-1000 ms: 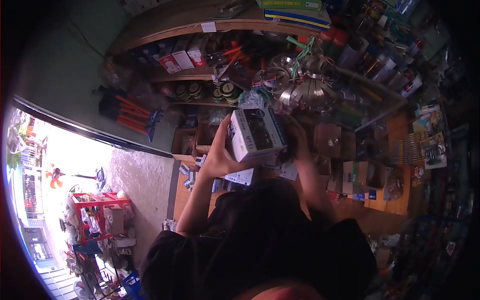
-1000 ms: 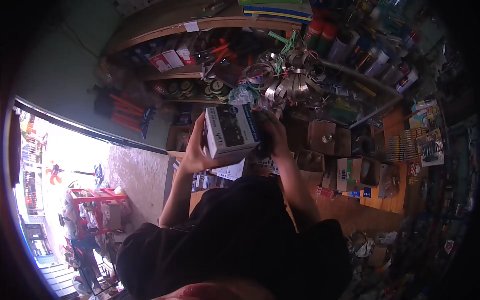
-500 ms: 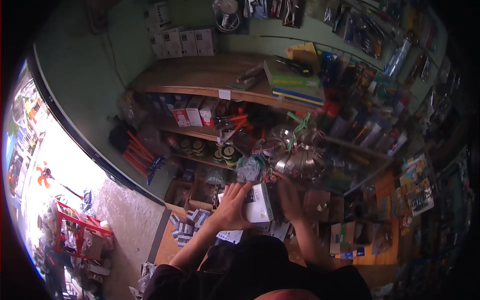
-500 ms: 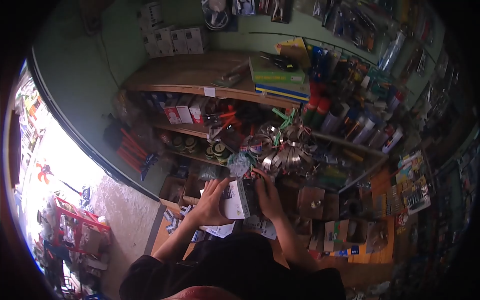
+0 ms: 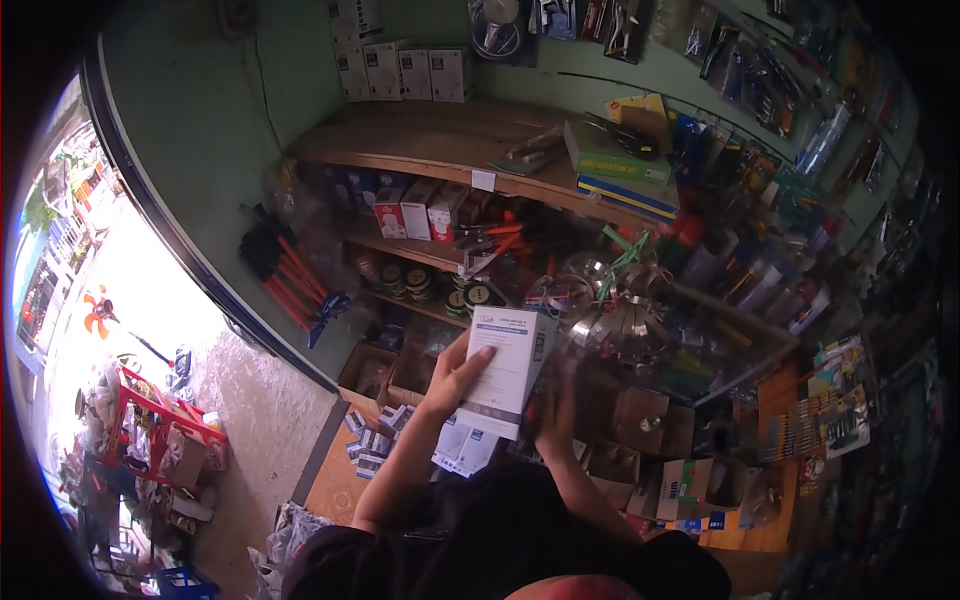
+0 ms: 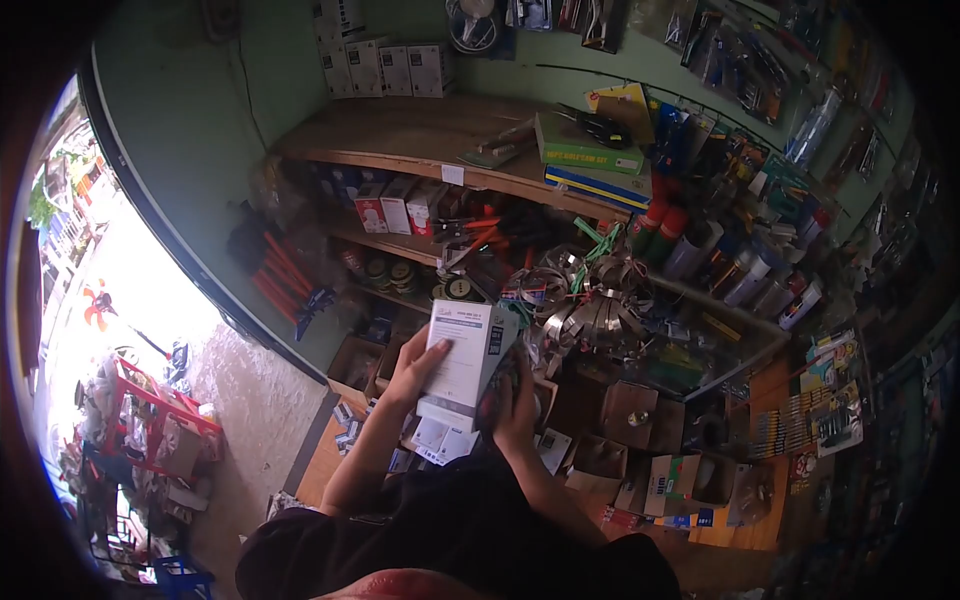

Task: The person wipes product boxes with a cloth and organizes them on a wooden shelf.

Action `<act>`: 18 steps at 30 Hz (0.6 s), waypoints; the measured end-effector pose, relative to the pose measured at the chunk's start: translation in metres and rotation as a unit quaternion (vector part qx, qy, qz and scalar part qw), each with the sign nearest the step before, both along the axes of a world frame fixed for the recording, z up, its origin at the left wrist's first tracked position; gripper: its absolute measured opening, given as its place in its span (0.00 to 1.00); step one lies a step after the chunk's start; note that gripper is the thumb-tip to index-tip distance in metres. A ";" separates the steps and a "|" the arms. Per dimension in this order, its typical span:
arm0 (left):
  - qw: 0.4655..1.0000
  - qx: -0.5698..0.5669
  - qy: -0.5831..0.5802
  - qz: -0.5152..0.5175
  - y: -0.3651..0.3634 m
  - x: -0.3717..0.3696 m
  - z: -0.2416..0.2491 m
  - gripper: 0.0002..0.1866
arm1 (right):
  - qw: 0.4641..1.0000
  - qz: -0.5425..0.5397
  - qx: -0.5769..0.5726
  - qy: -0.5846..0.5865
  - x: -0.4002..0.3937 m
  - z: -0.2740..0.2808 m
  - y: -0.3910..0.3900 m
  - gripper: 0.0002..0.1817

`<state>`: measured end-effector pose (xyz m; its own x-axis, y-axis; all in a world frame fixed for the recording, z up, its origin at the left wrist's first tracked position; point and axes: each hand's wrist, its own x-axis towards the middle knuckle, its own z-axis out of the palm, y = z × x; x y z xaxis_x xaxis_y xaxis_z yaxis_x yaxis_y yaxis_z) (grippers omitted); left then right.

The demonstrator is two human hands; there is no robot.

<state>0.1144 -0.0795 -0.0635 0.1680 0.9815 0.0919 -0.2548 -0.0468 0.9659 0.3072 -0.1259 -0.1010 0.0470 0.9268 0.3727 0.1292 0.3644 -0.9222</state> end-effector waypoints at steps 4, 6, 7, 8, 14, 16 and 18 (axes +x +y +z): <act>0.997 -0.005 0.070 -0.017 -0.004 -0.002 -0.019 0.28 | 0.979 -0.110 0.135 -0.103 0.015 0.017 0.007 0.31; 0.987 0.132 0.085 0.040 -0.007 0.017 -0.032 0.48 | 0.971 -0.107 0.146 -0.154 0.019 0.034 0.013 0.32; 0.987 0.132 0.087 0.033 -0.008 0.023 -0.027 0.48 | 0.971 -0.113 0.145 -0.152 0.021 0.044 0.015 0.32; 0.985 0.117 0.113 0.060 -0.011 0.030 -0.016 0.52 | 0.971 -0.087 0.151 -0.163 0.026 0.053 0.018 0.32; 0.966 0.146 0.210 -0.034 -0.022 0.052 0.019 0.57 | 0.997 -0.070 0.031 -0.021 0.070 0.077 0.020 0.30; 0.979 0.102 0.139 -0.108 -0.019 0.048 0.023 0.55 | 0.996 0.009 0.031 0.080 0.083 0.077 0.017 0.32; 0.978 -0.013 0.000 -0.210 -0.011 0.046 0.009 0.48 | 0.926 0.118 -0.160 0.322 0.087 0.058 0.020 0.40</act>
